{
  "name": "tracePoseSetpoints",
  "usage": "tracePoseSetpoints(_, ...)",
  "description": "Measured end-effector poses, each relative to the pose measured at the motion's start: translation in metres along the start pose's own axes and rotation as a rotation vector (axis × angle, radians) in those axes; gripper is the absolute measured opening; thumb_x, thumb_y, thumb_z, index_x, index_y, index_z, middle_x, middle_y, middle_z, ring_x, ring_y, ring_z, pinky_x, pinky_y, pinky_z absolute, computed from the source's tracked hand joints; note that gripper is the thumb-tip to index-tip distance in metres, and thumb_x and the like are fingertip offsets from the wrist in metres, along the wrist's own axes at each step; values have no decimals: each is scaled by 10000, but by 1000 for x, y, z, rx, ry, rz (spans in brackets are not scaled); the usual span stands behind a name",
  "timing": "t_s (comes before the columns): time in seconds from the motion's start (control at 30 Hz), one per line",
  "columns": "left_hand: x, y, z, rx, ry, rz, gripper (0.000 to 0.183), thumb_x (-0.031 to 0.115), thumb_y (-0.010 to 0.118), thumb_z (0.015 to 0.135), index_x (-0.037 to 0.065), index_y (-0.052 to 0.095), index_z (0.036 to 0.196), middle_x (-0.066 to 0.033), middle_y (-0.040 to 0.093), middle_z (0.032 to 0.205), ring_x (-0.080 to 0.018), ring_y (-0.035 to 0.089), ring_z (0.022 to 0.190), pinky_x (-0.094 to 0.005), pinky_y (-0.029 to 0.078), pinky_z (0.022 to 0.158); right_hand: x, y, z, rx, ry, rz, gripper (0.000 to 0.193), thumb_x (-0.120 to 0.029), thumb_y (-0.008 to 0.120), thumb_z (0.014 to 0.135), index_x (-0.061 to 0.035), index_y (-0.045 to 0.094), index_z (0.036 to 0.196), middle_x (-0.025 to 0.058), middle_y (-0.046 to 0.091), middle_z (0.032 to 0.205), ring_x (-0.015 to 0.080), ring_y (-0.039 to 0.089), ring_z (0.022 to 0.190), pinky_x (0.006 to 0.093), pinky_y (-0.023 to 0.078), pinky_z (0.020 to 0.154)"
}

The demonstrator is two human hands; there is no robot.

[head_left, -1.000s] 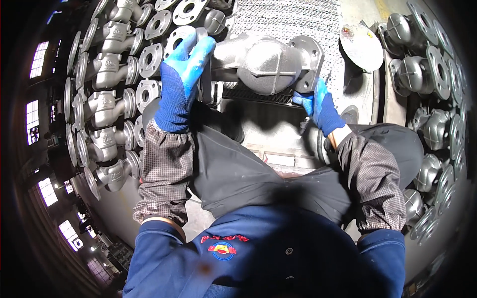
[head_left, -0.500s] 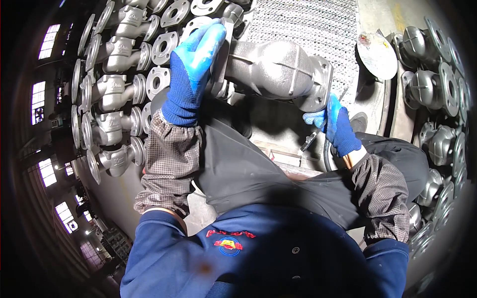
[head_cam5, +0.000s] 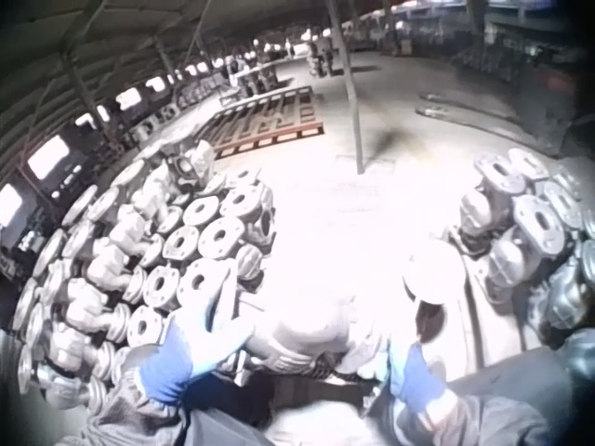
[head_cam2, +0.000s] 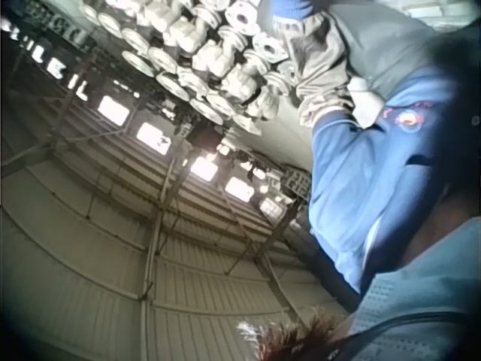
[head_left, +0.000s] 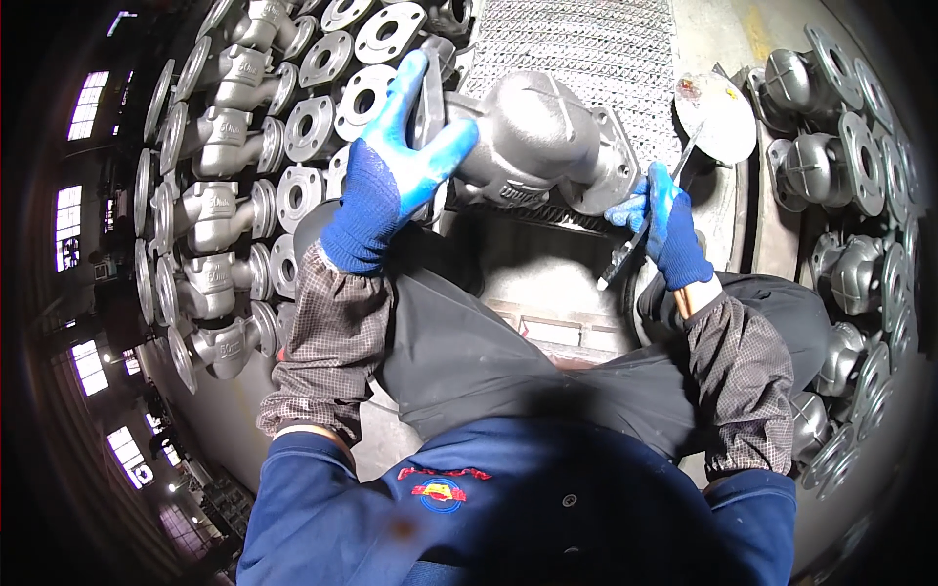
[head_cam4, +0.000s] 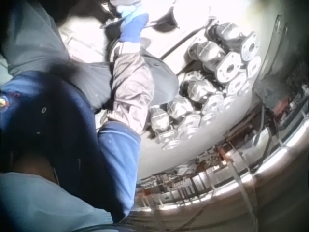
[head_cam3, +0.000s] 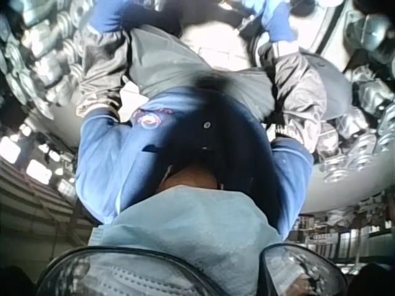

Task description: The person picks up metal valves from the floor and uses a hand file and a pointed tool to scrape and clean the surfaces and interior rims before setting them down.

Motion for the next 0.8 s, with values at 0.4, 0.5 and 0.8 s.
tracePoseSetpoints(0.4,-53,-25,-4,162,-139,-56,537,140,650,828,44,506,1336,-140,650,1113,-129,611,930,-270,492,831,-78,-10,-44,-230,-496,-429,365,-106,579,908,64,507,1223,131,639,986,138,641,747,210,508,615)
tracePoseSetpoints(0.5,-63,-20,-2,154,-207,-133,525,130,650,827,38,516,1326,-128,662,1069,-98,596,861,-249,496,778,-64,-28,-70,122,-180,-90,369,-77,484,918,54,503,1263,120,649,941,94,584,653,178,436,538)
tracePoseSetpoints(0.8,-75,-19,-11,99,-269,-213,492,33,560,893,4,452,1372,-87,524,1336,-78,535,962,-198,438,812,-91,-65,-57,380,-447,-664,328,-202,613,920,-49,612,1211,6,621,771,32,478,589,196,398,507)
Point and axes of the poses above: each hand's wrist, its own z-axis towards the middle knuckle, its own y-axis out of the palm, x = y × z, the point moved 10 cm from there along z, towards the middle knuckle
